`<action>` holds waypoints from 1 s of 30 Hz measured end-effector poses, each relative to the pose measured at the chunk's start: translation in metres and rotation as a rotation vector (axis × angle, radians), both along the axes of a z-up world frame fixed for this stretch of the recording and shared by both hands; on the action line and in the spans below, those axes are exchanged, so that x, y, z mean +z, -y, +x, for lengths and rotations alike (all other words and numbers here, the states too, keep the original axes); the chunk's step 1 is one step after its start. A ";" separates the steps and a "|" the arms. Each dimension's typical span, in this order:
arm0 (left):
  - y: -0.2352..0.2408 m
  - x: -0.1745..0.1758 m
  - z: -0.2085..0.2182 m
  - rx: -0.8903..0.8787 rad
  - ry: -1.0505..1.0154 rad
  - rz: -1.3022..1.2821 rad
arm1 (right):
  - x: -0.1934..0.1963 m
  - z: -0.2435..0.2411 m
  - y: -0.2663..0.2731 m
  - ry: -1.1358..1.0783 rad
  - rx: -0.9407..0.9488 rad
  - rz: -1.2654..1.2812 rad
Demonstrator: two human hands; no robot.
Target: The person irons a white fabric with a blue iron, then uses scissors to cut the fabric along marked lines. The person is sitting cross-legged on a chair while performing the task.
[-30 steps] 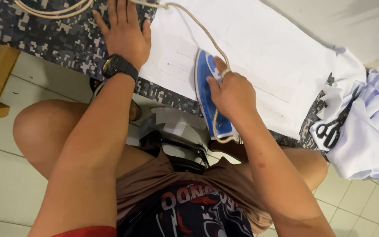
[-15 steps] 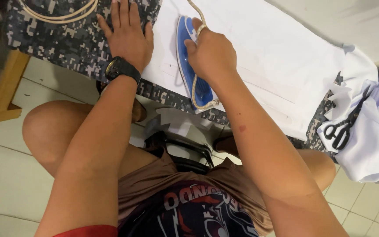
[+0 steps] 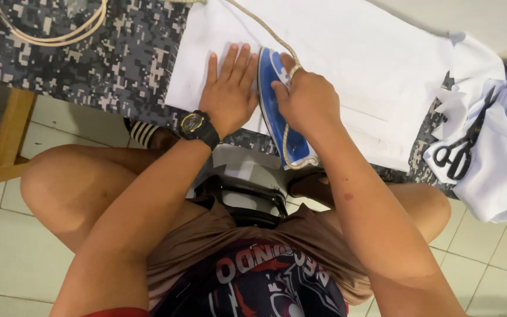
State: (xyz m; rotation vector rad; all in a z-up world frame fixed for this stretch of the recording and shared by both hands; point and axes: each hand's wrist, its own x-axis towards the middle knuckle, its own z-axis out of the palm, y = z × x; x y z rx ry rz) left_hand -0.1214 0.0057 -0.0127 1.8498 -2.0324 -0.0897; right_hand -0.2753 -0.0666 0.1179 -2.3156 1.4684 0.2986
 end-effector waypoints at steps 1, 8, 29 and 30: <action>-0.002 -0.001 -0.001 -0.006 -0.002 0.000 | 0.002 -0.006 -0.003 -0.002 -0.006 0.000; -0.006 -0.004 -0.002 -0.024 -0.020 0.161 | 0.007 -0.031 -0.015 -0.045 -0.055 0.024; -0.012 -0.006 0.003 -0.070 -0.053 -0.043 | 0.003 -0.001 0.023 0.026 -0.112 0.023; -0.012 -0.007 0.003 -0.063 -0.059 -0.058 | 0.005 -0.002 0.023 0.028 -0.113 0.030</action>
